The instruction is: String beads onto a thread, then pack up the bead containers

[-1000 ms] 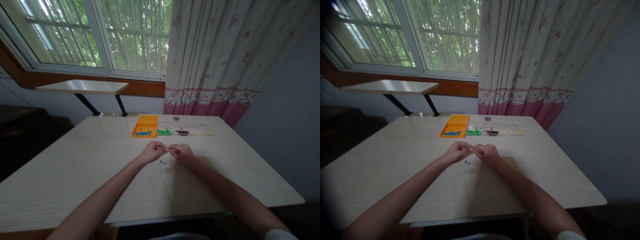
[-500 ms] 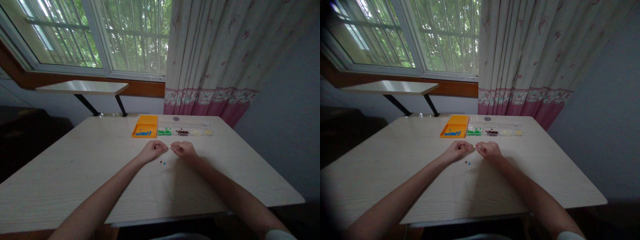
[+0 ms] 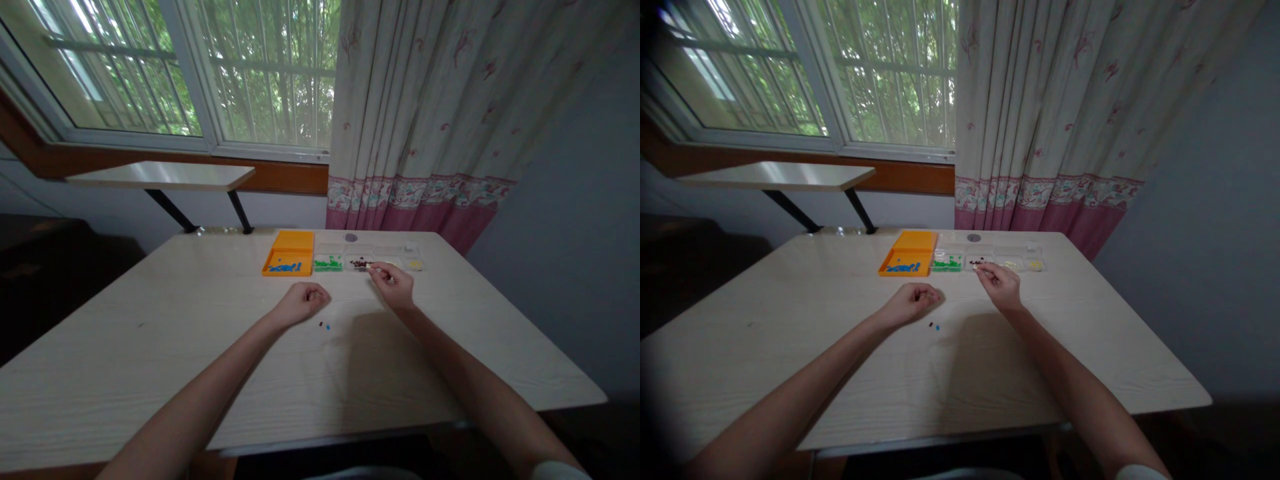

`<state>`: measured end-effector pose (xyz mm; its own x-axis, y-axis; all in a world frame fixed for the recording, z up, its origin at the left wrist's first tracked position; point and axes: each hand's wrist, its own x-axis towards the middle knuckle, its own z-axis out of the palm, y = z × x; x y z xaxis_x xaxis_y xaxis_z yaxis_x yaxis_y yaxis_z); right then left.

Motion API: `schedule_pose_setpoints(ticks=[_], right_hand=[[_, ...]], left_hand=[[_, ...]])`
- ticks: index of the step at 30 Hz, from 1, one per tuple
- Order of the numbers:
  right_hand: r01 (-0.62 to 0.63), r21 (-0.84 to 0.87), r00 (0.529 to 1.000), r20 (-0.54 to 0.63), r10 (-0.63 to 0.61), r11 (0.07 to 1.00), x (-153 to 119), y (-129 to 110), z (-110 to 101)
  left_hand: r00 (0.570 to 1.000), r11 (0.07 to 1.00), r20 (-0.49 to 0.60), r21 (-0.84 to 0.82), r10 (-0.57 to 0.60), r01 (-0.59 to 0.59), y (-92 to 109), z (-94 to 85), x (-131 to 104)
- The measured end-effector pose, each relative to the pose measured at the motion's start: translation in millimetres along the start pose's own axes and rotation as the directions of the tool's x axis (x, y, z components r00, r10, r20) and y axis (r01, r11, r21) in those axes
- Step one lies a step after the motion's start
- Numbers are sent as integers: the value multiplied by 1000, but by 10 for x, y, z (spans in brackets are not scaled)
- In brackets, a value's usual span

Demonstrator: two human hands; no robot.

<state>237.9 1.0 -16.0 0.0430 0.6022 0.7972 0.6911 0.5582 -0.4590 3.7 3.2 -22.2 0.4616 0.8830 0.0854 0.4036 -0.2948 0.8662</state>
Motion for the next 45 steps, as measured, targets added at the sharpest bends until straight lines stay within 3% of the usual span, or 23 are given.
schedule_pose_setpoints(ticks=[6, 13, 18, 23, 28, 32, 36, 40, 45], right_hand=[[35, -185, 992, 129, -11, 982, 106, 262, -105], [-259, -454, 945, 66, 322, 853, 164, 832, -239], [-296, -515, 914, 90, 394, 805, 160, 921, -252], [-253, -488, 932, 109, 346, 835, 149, 780, -195], [-103, -330, 938, 282, 203, 938, 30, 387, -9], [55, -207, 882, 469, 50, 977, -102, 25, 140], [89, -123, 805, 593, 1, 988, -189, -196, 197], [66, -91, 749, 663, 11, 994, -220, -276, 195], [109, -22, 779, 622, -71, 994, -243, -283, 207]], left_hand=[[996, 997, 76, 58, 45, -49, 55, -55, -33], [972, 973, 215, 190, 92, -134, 65, -165, -44], [938, 961, 338, 228, 72, -155, 58, -245, -51], [900, 956, 433, 240, 50, -169, 29, -255, -65], [908, 923, 419, 344, 14, -173, 4, -204, -63], [912, 906, 409, 379, 18, -188, -8, -174, -64], [921, 920, 389, 348, 34, -181, -7, -162, -66], [946, 969, 314, 200, 78, -147, 8, -122, -53], [983, 990, 155, -118, 98, -80, -15, -19, -3]])
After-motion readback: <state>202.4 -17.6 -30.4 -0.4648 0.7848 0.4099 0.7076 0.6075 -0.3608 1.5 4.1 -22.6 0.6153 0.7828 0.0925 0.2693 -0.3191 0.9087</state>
